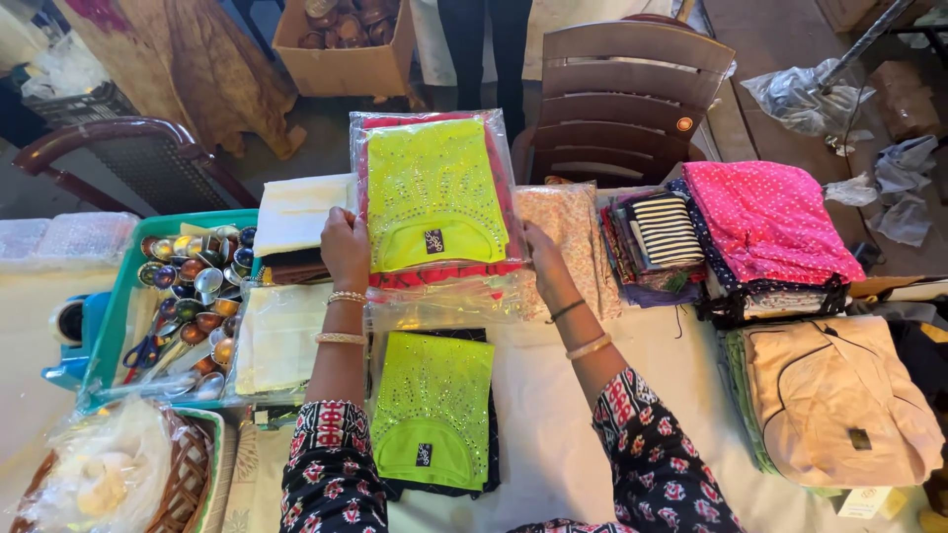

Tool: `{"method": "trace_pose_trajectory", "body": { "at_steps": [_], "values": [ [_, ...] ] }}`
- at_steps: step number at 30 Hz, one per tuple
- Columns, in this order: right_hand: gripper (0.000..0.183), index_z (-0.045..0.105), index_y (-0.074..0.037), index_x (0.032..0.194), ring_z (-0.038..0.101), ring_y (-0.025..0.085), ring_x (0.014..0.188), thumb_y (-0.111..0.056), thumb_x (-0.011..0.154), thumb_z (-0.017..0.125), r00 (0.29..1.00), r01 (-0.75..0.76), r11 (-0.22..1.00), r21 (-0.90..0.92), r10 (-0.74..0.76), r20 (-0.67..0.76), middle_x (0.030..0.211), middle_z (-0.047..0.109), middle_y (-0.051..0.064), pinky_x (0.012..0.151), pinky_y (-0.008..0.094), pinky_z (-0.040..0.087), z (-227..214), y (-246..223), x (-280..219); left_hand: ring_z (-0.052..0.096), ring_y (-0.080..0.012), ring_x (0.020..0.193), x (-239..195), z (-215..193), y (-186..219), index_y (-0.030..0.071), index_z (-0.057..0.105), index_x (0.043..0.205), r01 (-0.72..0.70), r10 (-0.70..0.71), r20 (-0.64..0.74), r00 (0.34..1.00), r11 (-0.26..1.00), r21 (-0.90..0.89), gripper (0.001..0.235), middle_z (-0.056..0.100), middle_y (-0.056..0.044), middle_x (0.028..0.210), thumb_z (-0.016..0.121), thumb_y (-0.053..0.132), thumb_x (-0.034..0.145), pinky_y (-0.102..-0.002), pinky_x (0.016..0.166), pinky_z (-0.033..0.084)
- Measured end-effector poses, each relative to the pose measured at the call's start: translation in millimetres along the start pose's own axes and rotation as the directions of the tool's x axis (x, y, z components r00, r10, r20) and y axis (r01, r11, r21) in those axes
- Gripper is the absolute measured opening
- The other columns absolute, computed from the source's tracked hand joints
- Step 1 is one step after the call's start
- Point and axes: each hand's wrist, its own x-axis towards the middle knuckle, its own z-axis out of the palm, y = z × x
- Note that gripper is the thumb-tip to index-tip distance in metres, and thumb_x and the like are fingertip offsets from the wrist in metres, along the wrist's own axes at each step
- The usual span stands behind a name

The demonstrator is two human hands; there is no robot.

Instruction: The person places various folded garments, including a red patterned shirt and a lime green embellished top, into clear plastic bags. They smooth the items inside the bags and arrange the packaged clothes on a table alongside other stacks of clothing.

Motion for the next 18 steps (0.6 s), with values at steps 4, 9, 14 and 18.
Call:
{"method": "trace_pose_trajectory", "body": {
  "at_steps": [4,9,14,18],
  "values": [
    [0.031,0.066,-0.013,0.124,0.063,0.004,0.087,-0.03,0.1,0.059,0.999,-0.027,0.999,-0.033,0.028,0.04,0.097,0.068,-0.007,0.073,0.027,0.051,5.1,-3.4,-6.0,0.069,-0.0423,0.081,0.5,-5.4,17.6,0.006,0.054,0.1,-0.067,0.067,0.005,0.998,0.987,0.146,0.016,0.069,-0.019,0.085,0.068,0.011,0.095,-0.054,0.068,0.053],
    [0.022,0.069,-0.01,0.121,0.064,0.005,0.083,-0.019,0.103,0.059,0.996,0.054,0.995,0.081,-0.06,0.072,0.097,0.07,-0.004,0.071,0.02,0.051,9.1,-6.2,-2.9,0.069,-0.0463,0.082,8.8,-5.2,20.1,0.008,0.051,0.102,-0.001,-0.003,0.031,1.0,0.992,0.126,0.016,0.071,-0.02,0.084,0.066,0.01,0.096,-0.057,0.066,0.053],
    [0.021,0.068,-0.011,0.124,0.062,0.007,0.089,-0.026,0.11,0.064,0.984,0.054,0.931,0.362,-0.112,0.14,0.101,0.068,-0.004,0.078,0.026,0.051,-31.6,30.7,12.8,0.069,-0.0472,0.083,10.0,-1.6,20.0,0.008,0.05,0.104,-0.046,0.046,0.008,0.999,0.994,0.1,0.016,0.071,-0.02,0.086,0.065,0.009,0.098,-0.058,0.065,0.052],
    [0.039,0.066,-0.021,0.139,0.06,0.01,0.088,-0.044,0.11,0.052,0.986,-0.068,0.989,0.131,0.047,0.16,0.105,0.065,0.001,0.074,0.03,0.049,-22.6,-27.5,-27.4,0.068,-0.0475,0.085,18.1,13.0,-8.0,0.006,0.047,0.106,-0.123,0.121,0.045,0.992,0.991,0.047,0.016,0.07,-0.02,0.087,0.062,0.006,0.1,-0.059,0.067,0.051]
  ]
}}
